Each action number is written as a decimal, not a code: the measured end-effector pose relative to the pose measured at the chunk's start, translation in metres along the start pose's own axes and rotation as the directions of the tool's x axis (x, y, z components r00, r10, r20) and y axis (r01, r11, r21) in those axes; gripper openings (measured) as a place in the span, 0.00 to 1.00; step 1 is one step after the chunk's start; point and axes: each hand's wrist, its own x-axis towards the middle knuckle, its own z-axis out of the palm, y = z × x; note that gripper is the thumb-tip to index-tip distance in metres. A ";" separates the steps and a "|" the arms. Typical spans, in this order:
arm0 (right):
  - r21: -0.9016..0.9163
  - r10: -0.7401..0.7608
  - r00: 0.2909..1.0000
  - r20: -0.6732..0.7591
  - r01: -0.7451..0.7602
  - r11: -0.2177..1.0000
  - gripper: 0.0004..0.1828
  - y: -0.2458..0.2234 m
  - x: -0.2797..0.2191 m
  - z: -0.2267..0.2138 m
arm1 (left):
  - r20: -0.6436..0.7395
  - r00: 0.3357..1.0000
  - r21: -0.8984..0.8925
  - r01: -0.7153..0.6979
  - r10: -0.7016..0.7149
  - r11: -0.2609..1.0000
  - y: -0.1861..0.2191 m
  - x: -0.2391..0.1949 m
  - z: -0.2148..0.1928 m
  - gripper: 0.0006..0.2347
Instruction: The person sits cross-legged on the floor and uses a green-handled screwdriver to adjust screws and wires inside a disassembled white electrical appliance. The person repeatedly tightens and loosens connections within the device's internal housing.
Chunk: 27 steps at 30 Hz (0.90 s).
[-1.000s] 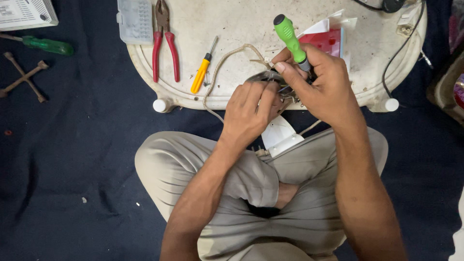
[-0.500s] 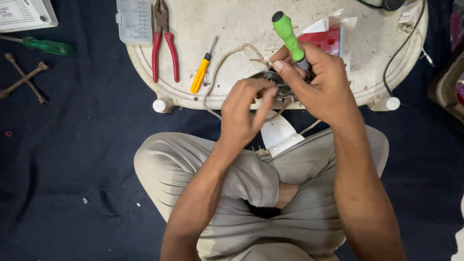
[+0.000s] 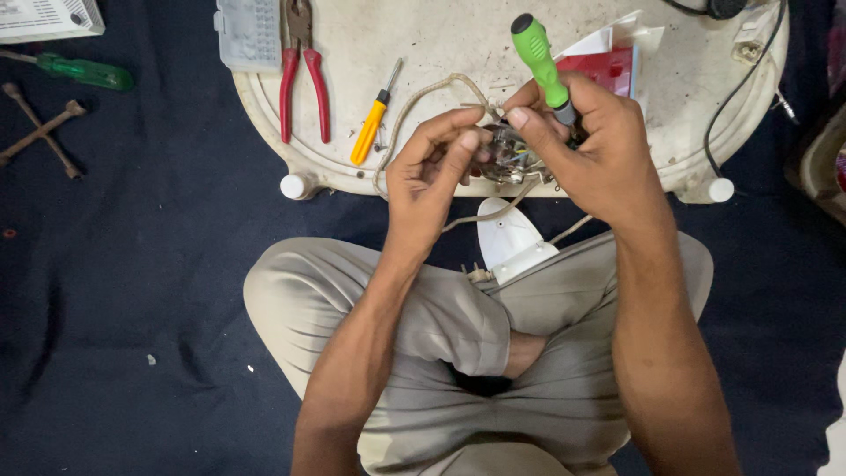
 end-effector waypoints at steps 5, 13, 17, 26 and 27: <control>-0.002 0.030 1.000 0.004 -0.030 1.000 0.06 -0.002 0.000 0.000 | 0.060 0.994 -0.060 -0.085 0.088 0.995 0.005 0.004 0.005 0.12; -0.006 0.048 0.999 -0.001 -0.048 0.999 0.07 0.001 -0.002 0.001 | 0.050 0.985 0.048 -0.166 0.164 0.985 0.000 0.008 0.007 0.10; 0.007 0.076 0.997 0.009 -0.076 0.997 0.07 0.001 -0.001 0.001 | 0.052 0.968 0.167 -0.249 0.244 0.954 0.004 0.009 0.006 0.06; -0.028 -0.008 0.996 0.091 0.011 1.000 0.20 -0.013 0.000 -0.001 | -0.092 0.982 0.041 -0.163 0.167 0.986 0.010 0.024 -0.016 0.06; -0.051 -0.010 0.995 0.104 0.016 0.999 0.22 -0.015 0.000 -0.002 | -0.119 0.985 0.049 -0.117 0.122 0.992 0.010 0.026 -0.021 0.06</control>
